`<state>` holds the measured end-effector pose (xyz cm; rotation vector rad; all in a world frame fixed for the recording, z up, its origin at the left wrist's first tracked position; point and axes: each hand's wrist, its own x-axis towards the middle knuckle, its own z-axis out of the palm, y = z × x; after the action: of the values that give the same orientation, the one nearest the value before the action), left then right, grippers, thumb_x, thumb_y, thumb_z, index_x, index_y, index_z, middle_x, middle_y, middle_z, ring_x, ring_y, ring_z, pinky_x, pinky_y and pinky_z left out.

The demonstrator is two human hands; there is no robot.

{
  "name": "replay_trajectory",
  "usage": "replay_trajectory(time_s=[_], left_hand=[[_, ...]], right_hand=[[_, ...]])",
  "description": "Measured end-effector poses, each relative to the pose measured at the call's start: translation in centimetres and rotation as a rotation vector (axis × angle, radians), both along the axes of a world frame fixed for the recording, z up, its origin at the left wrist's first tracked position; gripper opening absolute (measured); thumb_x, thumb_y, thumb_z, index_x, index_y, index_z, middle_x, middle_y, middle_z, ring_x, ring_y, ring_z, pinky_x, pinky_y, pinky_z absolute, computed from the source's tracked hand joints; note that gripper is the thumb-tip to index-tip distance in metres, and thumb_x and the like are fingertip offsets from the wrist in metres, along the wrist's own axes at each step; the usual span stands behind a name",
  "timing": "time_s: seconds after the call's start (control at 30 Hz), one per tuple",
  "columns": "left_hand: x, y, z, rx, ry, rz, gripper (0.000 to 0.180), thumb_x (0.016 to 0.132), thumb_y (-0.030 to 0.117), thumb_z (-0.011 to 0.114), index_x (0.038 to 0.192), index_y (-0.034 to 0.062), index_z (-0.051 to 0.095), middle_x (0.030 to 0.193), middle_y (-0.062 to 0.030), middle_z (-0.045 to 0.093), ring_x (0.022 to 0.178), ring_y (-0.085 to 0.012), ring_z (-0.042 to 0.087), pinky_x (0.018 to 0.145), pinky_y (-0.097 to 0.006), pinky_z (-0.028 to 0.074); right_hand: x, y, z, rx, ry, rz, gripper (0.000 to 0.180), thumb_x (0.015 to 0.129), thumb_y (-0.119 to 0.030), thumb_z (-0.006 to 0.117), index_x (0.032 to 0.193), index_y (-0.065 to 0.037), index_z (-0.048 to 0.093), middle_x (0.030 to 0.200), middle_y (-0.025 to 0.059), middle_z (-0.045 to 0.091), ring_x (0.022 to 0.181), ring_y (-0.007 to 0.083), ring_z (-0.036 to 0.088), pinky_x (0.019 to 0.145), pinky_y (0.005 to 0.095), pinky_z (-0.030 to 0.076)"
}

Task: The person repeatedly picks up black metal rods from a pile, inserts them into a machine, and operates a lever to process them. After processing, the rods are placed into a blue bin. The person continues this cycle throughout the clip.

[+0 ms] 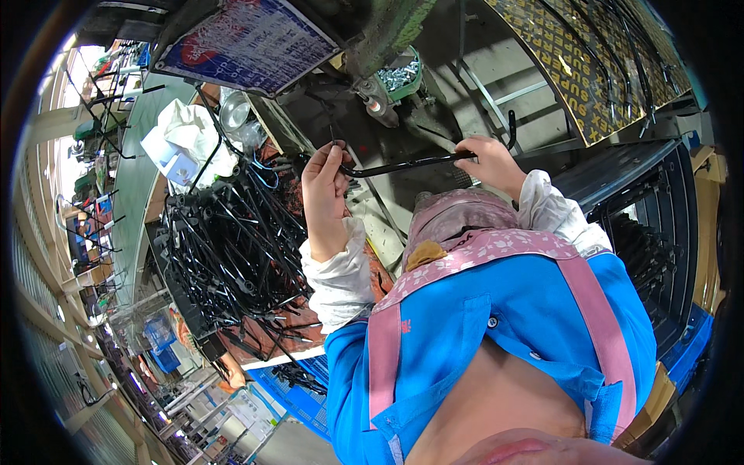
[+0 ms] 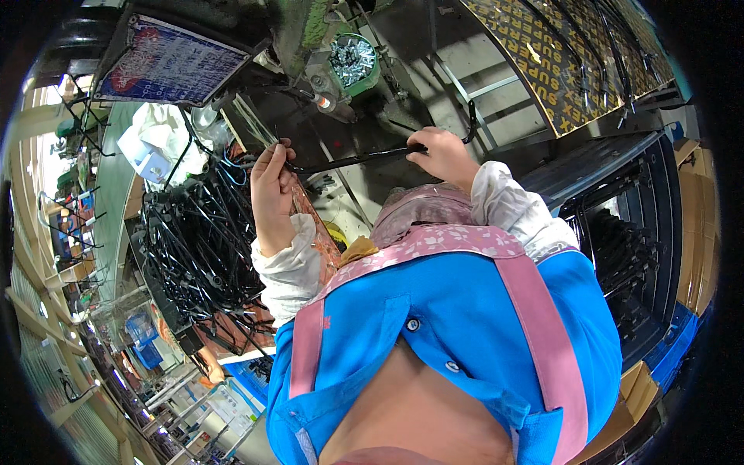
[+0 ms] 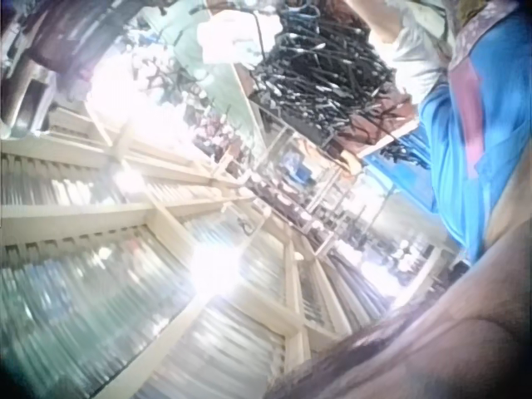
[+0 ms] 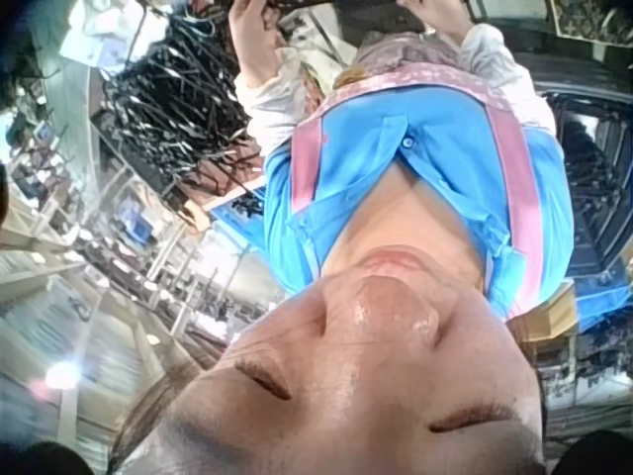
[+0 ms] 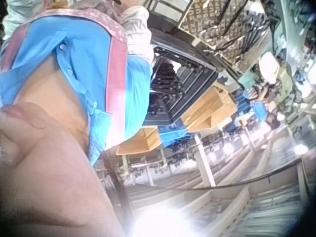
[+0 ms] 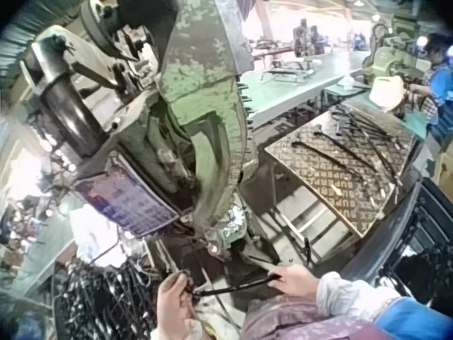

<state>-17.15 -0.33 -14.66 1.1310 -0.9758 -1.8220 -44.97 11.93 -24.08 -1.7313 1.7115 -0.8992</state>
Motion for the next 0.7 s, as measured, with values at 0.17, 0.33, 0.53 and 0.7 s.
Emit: replay_trajectory(time_s=[0.17,0.33,0.53,0.7], left_hand=[[-0.1,-1.5,-1.2,-0.105,-0.051,-0.057,0.021,0.091,0.012,0.058,0.109,0.0005,0.059,0.091,-0.0038,0.062,0.049,-0.0004,0.034,0.043,-0.016,0.026],[-0.9,-2.0,-1.3,-0.183,-0.078,-0.062,0.025,0.089,0.013,0.061,0.11,0.0,0.061,0.087,-0.0021,0.065,0.053,-0.0003,0.037,0.046,-0.016,0.028],[-2.6,-1.6,-0.5,-0.037,-0.016,-0.065,0.02,0.085,0.01,0.066,0.101,-0.0016,0.063,0.077,-0.0045,0.063,0.042,0.001,0.033,0.038,-0.016,0.02],[-4.5,-1.8,0.6,-0.103,0.03,-0.052,0.02,0.087,0.015,0.064,0.098,-0.0016,0.064,0.075,-0.0044,0.064,0.042,-0.0002,0.035,0.037,-0.017,0.022]], right_hand=[[0.4,-0.9,-0.1,0.052,-0.001,-0.147,0.032,0.073,-0.019,0.068,0.102,-0.005,0.061,0.096,0.0146,0.062,0.089,0.0333,0.06,0.077,0.0398,0.048],[0.7,-1.7,-0.6,0.095,0.043,-0.192,0.033,0.074,-0.019,0.067,0.103,-0.007,0.061,0.096,0.0154,0.061,0.091,0.0343,0.059,0.078,0.041,0.048],[4.3,-3.3,-0.5,0.034,0.074,-0.002,0.02,0.076,-0.018,0.063,0.09,-0.004,0.061,0.086,0.0163,0.06,0.082,0.0351,0.059,0.072,0.0428,0.048],[7.4,-4.8,1.1,0.014,0.019,0.082,0.021,0.082,-0.02,0.062,0.091,-0.001,0.059,0.083,0.0181,0.06,0.079,0.0374,0.058,0.069,0.0435,0.047]])
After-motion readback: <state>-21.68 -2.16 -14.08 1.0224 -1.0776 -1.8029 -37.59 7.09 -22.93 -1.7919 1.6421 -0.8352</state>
